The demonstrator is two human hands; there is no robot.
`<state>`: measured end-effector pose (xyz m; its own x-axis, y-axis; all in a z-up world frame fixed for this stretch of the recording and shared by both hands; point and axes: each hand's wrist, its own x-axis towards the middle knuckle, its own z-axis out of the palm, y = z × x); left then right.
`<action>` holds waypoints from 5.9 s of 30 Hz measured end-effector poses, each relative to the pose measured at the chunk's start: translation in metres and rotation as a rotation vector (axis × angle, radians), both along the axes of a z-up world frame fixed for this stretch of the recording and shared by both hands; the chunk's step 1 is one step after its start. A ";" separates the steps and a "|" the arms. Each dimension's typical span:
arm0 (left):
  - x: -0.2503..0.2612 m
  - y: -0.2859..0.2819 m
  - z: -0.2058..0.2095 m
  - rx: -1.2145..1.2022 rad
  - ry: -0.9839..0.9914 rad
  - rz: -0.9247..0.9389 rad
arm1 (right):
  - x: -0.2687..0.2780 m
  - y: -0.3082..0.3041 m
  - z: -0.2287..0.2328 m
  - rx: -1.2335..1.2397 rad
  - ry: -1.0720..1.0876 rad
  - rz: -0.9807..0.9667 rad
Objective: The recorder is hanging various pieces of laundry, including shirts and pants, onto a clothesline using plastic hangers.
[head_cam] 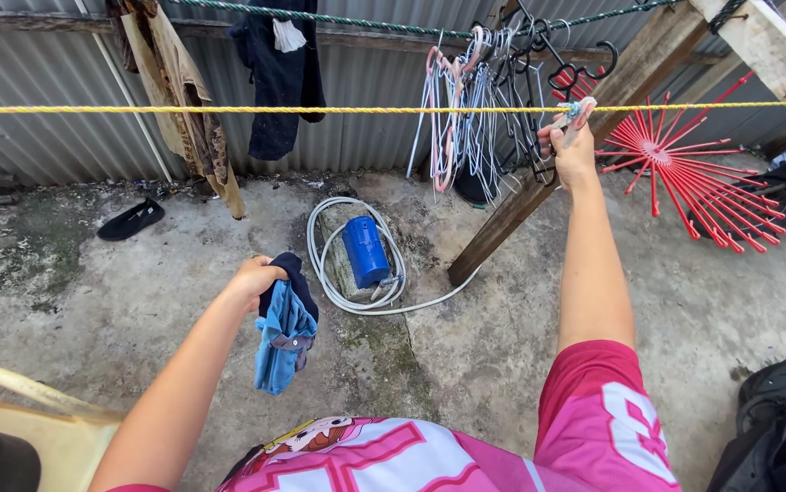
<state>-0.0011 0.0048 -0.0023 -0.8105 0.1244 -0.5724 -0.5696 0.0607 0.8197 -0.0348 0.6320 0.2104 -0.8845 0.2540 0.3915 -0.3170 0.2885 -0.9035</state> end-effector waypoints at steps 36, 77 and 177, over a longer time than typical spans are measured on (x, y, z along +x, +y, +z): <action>0.004 0.016 -0.043 -0.012 -0.019 -0.053 | -0.022 -0.039 -0.024 0.022 0.073 -0.422; -0.041 -0.008 -0.035 0.088 -0.043 0.064 | -0.023 -0.018 -0.034 -0.627 -0.254 0.127; -0.027 -0.027 -0.051 0.194 -0.073 0.355 | -0.025 -0.120 0.027 0.785 0.046 -0.513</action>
